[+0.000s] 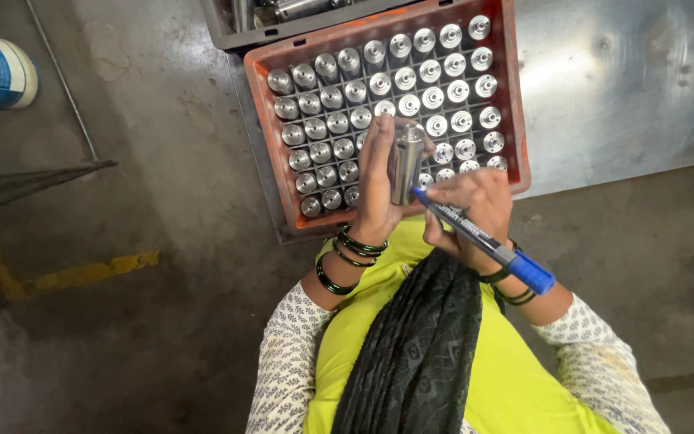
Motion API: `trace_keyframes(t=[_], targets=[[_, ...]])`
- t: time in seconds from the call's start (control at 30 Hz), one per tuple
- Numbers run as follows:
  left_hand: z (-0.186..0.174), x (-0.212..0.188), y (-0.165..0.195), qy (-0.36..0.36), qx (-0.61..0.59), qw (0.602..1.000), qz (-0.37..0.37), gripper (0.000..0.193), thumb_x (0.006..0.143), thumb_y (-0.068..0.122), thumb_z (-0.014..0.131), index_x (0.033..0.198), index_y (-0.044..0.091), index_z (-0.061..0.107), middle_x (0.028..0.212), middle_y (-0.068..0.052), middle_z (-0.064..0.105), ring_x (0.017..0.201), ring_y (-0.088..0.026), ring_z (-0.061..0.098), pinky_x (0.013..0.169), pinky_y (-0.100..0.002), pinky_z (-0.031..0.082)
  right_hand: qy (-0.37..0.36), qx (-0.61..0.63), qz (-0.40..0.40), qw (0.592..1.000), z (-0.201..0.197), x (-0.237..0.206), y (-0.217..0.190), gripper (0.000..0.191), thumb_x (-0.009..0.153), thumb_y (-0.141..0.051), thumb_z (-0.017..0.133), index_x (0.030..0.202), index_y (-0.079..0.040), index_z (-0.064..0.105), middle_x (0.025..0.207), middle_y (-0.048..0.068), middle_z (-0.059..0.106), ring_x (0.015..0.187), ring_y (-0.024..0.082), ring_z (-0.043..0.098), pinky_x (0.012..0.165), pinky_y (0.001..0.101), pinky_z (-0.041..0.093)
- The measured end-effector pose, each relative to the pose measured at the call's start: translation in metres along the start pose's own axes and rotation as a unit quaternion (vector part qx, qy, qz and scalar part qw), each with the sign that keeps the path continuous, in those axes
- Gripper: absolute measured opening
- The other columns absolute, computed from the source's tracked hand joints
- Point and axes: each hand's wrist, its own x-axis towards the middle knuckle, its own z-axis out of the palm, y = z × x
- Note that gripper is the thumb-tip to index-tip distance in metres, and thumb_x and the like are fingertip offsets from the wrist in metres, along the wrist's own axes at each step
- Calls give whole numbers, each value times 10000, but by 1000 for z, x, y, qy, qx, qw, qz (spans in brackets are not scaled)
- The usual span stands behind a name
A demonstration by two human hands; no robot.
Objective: The person picks a cylindrical metal part from a tray, holds it in one hand, and marks its surface with a blue marker. The person places the marked part back into the tray and repeats the process with other parts from the tray.
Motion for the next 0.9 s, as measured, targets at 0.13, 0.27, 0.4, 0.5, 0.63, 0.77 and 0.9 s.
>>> trace_keyframes(t=[0.13, 0.27, 0.4, 0.5, 0.63, 0.77, 0.9], targets=[[-10, 3, -14, -7, 59, 998, 7, 287, 972, 270, 601, 1127, 45, 514, 1017, -52, 611, 946, -196, 695, 922, -368, 603, 38, 62, 64, 995, -16, -4, 11, 223, 900, -94, 735, 1065, -63, 588, 963, 81, 663, 868, 209, 591, 817, 345, 457], [-34, 5, -26, -99, 418, 889, 159, 359, 965, 197, 736, 1196, 24, 522, 1106, -112, 644, 1049, -231, 660, 942, -388, 547, 137, 147, 197, 960, -39, 3, 27, 236, 1031, -94, 704, 1207, -31, 560, 1110, 112, 618, 1007, 217, 620, 918, 314, 503], [-66, 8, -25, -210, 643, 689, 260, 398, 877, 156, 792, 1194, 45, 578, 1200, -111, 670, 1141, -281, 659, 1074, -474, 492, 184, 220, 325, 901, -45, 7, 38, 149, 1011, -116, 608, 1141, -64, 559, 1056, 60, 629, 968, 173, 673, 869, 295, 518], [-79, 6, -23, -228, 675, 666, 223, 394, 869, 124, 788, 1199, 46, 589, 1181, -114, 669, 1136, -334, 644, 1079, -479, 485, 90, 133, 305, 939, -37, 4, 49, 134, 1043, -78, 690, 1147, -44, 613, 1096, 106, 664, 1012, 209, 660, 929, 335, 517], [-77, 3, -34, -226, 685, 658, 214, 431, 880, 104, 748, 1266, 33, 569, 1216, -132, 658, 1147, -368, 627, 1111, -489, 474, -80, -56, 191, 977, -12, -4, 63, 266, 861, -116, 847, 1076, -78, 695, 1095, 141, 680, 1052, 314, 592, 917, 411, 441], [-68, 0, -44, -197, 725, 633, 185, 557, 879, 179, 726, 1341, -41, 507, 1295, -216, 596, 1178, -444, 559, 1071, -499, 443, -183, -141, 72, 970, 12, -2, 73, 341, 848, -229, 737, 1135, -71, 639, 1072, 126, 705, 1161, 388, 560, 1043, 526, 362], [-62, -9, -48, -167, 721, 645, 192, 616, 912, 243, 709, 1378, -77, 465, 1337, -233, 572, 1269, -432, 524, 1125, -545, 352, -229, -140, 64, 961, 20, 8, 76, 382, 850, -103, 661, 1227, -83, 605, 1054, 110, 702, 1179, 364, 560, 1058, 524, 364]])
